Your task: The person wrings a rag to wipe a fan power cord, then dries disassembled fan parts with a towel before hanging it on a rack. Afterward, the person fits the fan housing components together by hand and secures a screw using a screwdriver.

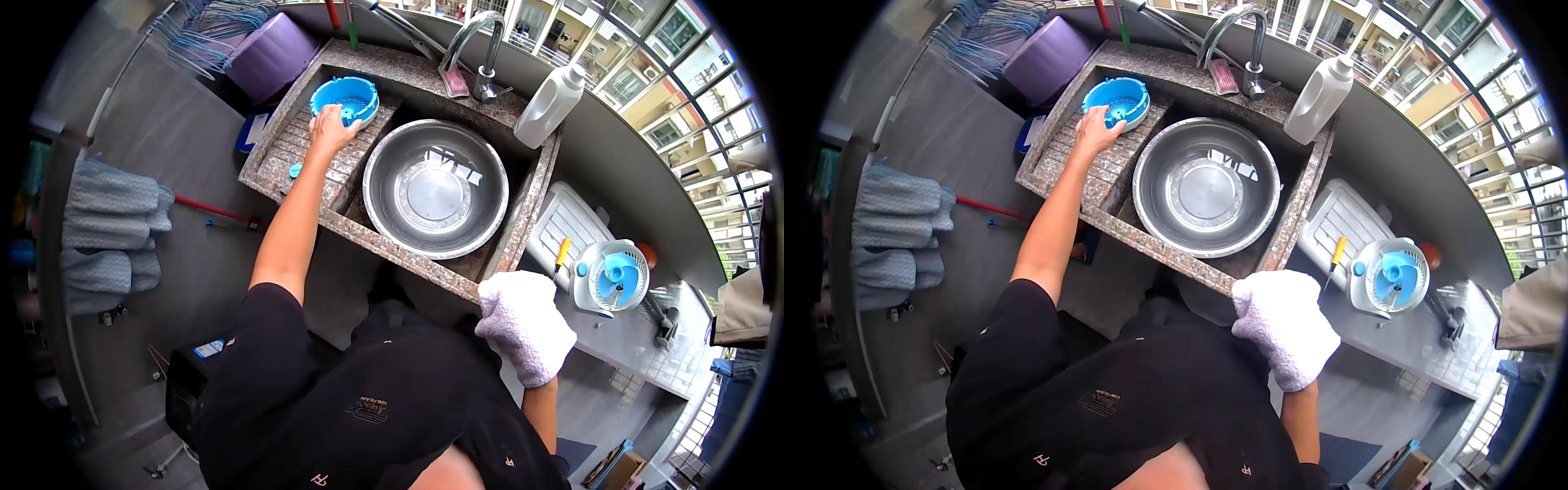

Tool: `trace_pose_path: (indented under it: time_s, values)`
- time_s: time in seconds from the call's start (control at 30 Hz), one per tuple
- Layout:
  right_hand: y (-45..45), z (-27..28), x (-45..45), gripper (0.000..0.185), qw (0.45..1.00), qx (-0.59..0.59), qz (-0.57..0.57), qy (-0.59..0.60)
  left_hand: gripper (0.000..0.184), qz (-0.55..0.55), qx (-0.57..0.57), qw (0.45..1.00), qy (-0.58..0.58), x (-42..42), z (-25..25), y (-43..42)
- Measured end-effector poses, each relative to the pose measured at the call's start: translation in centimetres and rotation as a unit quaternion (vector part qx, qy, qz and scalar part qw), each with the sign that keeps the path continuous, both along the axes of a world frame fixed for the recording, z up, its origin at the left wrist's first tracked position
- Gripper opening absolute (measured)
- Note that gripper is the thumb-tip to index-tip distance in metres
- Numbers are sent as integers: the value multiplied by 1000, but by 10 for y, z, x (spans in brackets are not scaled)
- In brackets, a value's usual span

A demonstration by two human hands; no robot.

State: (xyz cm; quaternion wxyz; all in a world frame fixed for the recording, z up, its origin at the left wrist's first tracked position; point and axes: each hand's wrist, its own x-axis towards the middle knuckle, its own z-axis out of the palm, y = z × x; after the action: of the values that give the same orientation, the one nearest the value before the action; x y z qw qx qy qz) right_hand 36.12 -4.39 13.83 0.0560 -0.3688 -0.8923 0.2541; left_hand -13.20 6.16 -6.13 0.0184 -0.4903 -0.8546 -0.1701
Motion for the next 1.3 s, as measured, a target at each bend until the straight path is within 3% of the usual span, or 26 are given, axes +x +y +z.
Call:
trace_pose_path:
  time_s: [0.07, 0.17, 0.27, 0.3, 0.37, 0.43, 0.53, 0.57, 0.67, 0.8, 0.83, 1.1, 1.3]
  values:
    - [0, -8, -33, 20, 999, -19, -31, -1, 73, -29, -4, 998, 59, -21, -30, 31]
    - [0, -20, -73, 21, 997, -45, -68, 5, 64, -102, -165, 980, 51, -38, -37, 56]
    - [-6, -18, -97, 24, 993, -58, -99, 3, 53, -149, -158, 976, -15, -59, -67, 68]
    - [-9, -17, -102, 25, 992, -62, -106, 3, 44, -168, -112, 979, -2, -64, -72, 67]
    - [-14, -18, -113, 27, 991, -69, -115, 6, 39, -182, -125, 975, -8, -75, -78, 71]
    - [-18, -19, -120, 29, 990, -74, -119, 10, 33, -187, -87, 978, -16, -79, -71, 66]
    - [-24, -22, -126, 33, 989, -76, -123, 22, 38, -179, -20, 973, -148, -96, -56, 70]
    - [-24, -24, -126, 34, 989, -73, -125, 27, 40, -191, 6, 962, -196, -91, -31, 60]
    - [-23, -28, -119, 37, 988, -58, -135, 48, 37, -129, 140, 824, -534, -63, 13, 24]
    - [-25, -30, -96, 41, 983, -36, -157, 83, 44, -77, 247, 643, -721, 3, 92, -36]
    - [-27, -31, -90, 42, 982, -33, -161, 92, 47, -84, 228, 621, -745, 12, 96, -47]
    - [-32, -54, -42, 51, 963, -12, -204, 176, 47, -43, 248, 497, -831, 113, 97, -81]
    - [-67, -95, 24, 57, 909, 34, -334, 249, 52, -65, 171, 525, -831, 178, 110, -94]
